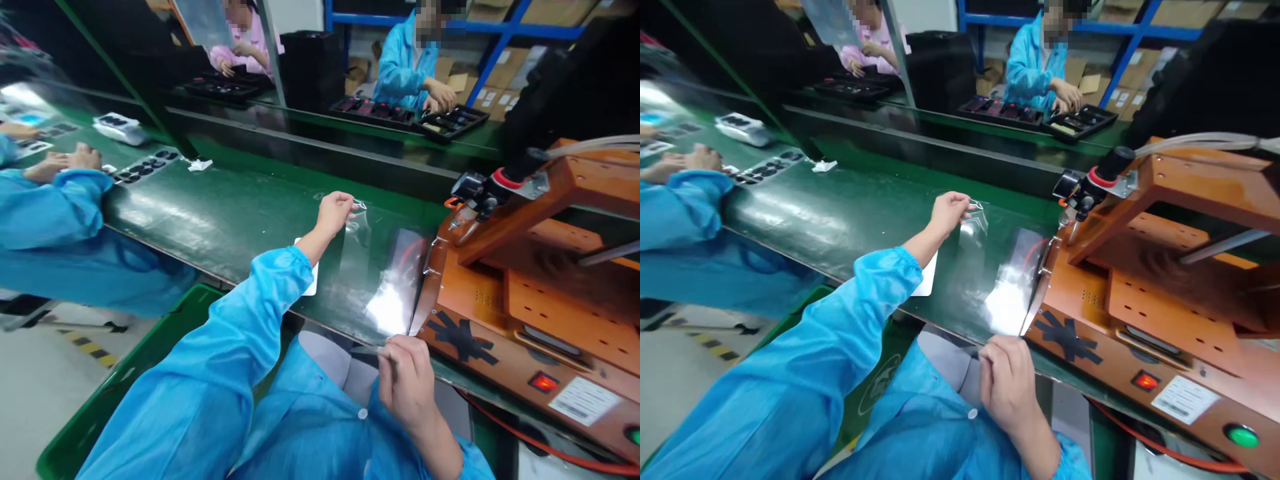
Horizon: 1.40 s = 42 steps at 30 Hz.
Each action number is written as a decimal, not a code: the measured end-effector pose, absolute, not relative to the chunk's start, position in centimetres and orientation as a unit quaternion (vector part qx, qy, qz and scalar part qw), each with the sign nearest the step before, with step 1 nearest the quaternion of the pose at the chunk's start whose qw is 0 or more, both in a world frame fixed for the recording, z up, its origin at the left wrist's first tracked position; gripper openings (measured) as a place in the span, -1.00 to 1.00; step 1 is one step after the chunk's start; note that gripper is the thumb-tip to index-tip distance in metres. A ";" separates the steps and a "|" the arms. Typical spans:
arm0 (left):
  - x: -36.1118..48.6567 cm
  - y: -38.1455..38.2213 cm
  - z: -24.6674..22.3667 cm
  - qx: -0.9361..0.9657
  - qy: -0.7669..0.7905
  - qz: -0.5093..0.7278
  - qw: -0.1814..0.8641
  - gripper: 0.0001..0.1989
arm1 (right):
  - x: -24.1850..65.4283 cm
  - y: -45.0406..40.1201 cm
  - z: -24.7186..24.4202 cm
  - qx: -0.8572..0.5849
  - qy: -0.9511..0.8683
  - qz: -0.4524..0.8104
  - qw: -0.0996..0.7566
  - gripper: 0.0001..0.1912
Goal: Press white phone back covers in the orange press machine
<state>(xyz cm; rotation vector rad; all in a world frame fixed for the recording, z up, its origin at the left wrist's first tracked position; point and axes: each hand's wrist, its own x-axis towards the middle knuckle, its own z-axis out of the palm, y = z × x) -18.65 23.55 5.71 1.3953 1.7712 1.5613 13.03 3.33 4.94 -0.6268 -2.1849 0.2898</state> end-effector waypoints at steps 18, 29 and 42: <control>-13.8 4.5 3.4 0.653 0.703 0.281 -0.018 -0.67 | 14.2 4.9 -1.2 -0.259 -0.832 0.170 0.459 -0.79; -12.2 4.8 2.8 0.545 0.764 0.324 0.118 -0.87 | 14.7 4.8 -1.2 -0.260 -0.831 0.175 0.460 -0.78; -11.9 5.0 2.2 0.574 0.741 0.336 0.094 -0.95 | 14.5 4.9 -1.2 -0.259 -0.837 0.160 0.455 -0.77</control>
